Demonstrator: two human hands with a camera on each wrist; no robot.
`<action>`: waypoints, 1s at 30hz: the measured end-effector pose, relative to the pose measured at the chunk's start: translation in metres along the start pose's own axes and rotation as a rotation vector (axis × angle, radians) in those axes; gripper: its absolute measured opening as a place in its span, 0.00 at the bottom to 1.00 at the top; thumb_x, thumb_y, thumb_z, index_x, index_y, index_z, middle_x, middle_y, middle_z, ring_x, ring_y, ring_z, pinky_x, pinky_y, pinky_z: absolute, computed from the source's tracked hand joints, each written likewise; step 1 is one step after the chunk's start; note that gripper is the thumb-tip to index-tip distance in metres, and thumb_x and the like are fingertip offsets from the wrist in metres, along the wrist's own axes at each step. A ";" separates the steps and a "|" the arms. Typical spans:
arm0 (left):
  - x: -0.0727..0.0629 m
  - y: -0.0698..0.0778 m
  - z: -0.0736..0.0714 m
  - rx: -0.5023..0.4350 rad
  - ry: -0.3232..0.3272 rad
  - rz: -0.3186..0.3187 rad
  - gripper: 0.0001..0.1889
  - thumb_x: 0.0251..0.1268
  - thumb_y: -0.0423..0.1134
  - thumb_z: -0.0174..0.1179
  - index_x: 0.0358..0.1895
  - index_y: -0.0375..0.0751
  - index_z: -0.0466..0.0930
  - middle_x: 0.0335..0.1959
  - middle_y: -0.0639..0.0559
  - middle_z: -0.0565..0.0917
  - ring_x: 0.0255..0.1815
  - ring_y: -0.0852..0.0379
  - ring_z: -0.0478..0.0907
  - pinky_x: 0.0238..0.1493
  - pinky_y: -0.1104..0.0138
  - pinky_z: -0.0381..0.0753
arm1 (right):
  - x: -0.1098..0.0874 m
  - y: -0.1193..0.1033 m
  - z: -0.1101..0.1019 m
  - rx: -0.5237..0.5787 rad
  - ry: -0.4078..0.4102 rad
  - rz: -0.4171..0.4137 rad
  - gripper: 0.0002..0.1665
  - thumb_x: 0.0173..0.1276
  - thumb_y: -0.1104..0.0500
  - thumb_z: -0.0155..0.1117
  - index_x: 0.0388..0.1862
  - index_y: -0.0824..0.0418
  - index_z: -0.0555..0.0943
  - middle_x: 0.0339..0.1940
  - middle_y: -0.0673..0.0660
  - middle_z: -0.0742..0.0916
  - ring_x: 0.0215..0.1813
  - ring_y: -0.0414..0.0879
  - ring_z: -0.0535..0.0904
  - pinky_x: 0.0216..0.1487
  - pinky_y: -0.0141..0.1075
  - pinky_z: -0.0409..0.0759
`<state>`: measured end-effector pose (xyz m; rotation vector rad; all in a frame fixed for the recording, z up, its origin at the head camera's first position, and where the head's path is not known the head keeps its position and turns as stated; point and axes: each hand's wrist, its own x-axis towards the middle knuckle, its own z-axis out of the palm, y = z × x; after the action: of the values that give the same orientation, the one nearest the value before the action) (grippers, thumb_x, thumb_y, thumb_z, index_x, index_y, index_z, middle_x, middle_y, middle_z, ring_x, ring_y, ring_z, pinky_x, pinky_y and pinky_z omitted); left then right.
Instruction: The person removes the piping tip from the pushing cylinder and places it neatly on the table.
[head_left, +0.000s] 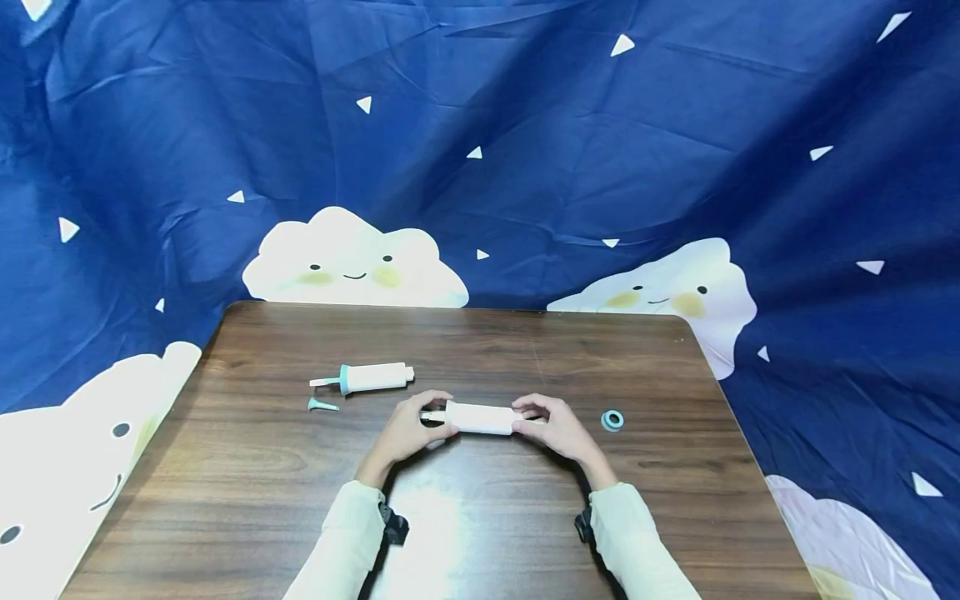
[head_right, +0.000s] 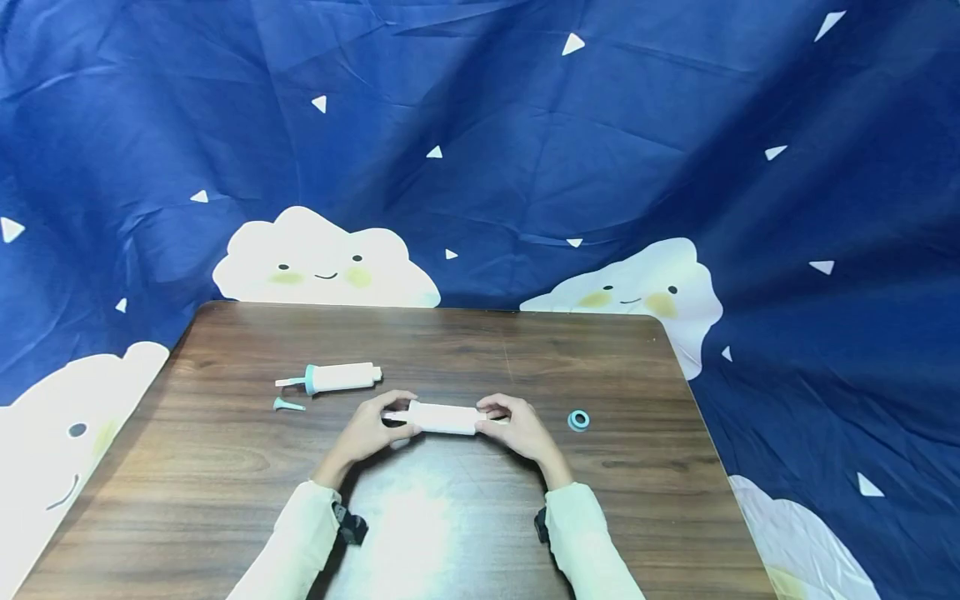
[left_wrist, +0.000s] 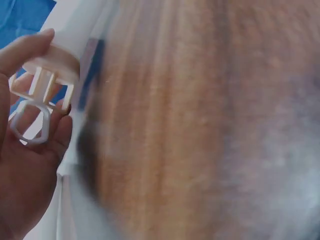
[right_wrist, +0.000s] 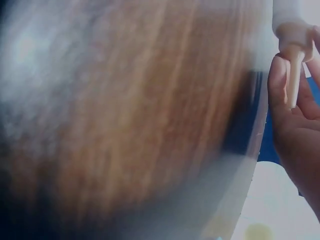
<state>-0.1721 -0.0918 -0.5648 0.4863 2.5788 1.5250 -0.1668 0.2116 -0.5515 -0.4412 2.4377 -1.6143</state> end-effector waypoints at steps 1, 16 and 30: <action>0.000 0.001 -0.001 -0.026 0.004 -0.002 0.27 0.55 0.47 0.77 0.58 0.42 0.83 0.48 0.52 0.85 0.51 0.52 0.81 0.56 0.51 0.78 | 0.000 -0.001 0.000 0.024 0.002 0.005 0.19 0.65 0.62 0.75 0.53 0.67 0.84 0.48 0.60 0.88 0.49 0.50 0.85 0.47 0.32 0.82; 0.000 0.021 -0.020 -0.235 0.052 0.046 0.26 0.57 0.36 0.76 0.59 0.35 0.80 0.52 0.41 0.83 0.53 0.43 0.82 0.57 0.51 0.81 | 0.001 -0.025 -0.007 0.308 0.020 0.017 0.18 0.74 0.64 0.65 0.57 0.74 0.78 0.44 0.68 0.86 0.47 0.73 0.83 0.49 0.57 0.84; 0.002 0.072 -0.059 -0.153 0.088 0.222 0.23 0.58 0.39 0.75 0.57 0.46 0.82 0.51 0.52 0.84 0.53 0.52 0.82 0.55 0.57 0.82 | -0.002 -0.095 -0.021 0.316 0.161 -0.072 0.14 0.71 0.67 0.67 0.52 0.74 0.81 0.45 0.62 0.87 0.37 0.54 0.89 0.43 0.46 0.87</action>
<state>-0.1733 -0.1081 -0.4737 0.7234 2.5156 1.8365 -0.1579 0.1958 -0.4560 -0.3625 2.2342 -2.0938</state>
